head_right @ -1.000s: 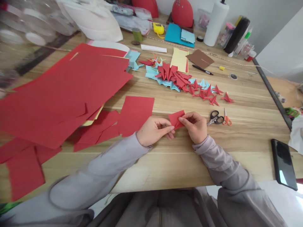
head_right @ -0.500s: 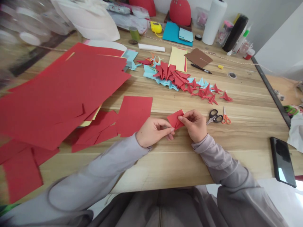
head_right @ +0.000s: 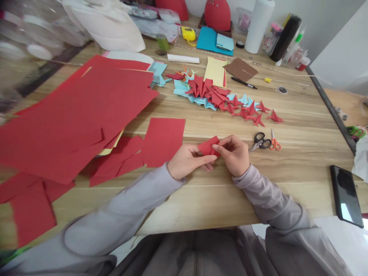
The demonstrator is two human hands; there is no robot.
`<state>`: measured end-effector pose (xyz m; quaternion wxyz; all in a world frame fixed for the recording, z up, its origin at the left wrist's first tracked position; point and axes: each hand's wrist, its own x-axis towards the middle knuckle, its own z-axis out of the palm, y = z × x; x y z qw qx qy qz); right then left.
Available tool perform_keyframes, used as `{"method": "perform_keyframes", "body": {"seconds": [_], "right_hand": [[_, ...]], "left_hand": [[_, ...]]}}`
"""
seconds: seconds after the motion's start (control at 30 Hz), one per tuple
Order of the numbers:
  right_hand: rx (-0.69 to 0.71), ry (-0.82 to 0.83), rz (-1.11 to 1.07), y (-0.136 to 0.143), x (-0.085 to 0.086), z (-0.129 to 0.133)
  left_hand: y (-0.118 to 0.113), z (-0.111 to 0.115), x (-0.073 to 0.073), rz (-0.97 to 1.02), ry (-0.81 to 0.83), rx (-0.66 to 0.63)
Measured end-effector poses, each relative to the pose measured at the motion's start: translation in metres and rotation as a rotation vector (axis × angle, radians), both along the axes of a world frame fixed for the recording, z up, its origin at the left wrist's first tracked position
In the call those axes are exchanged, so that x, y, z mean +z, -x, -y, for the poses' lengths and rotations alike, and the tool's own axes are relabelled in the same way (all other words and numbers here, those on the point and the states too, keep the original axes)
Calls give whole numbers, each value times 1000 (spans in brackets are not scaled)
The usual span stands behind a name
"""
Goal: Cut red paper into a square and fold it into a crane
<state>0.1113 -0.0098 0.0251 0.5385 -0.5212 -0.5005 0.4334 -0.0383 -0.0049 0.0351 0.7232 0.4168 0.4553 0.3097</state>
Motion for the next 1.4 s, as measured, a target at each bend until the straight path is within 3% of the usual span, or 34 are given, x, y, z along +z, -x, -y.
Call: {"method": "perform_keyframes", "body": {"seconds": [0.43,0.73,1.0,1.4], "right_hand": [[-16,12,-13,1,-1,-1],[-34,20,-10,0,-1,-2],[-137,-27,-39,-9,-2,-11],[-108,-24,-40,-6,-1,-8]], "left_hand": [[-3,2,-1,40,53,48],[0,1,-3,82,85,12],[0,1,-6,131,86,-19],[-1,2,-4,136,63,-8]]}}
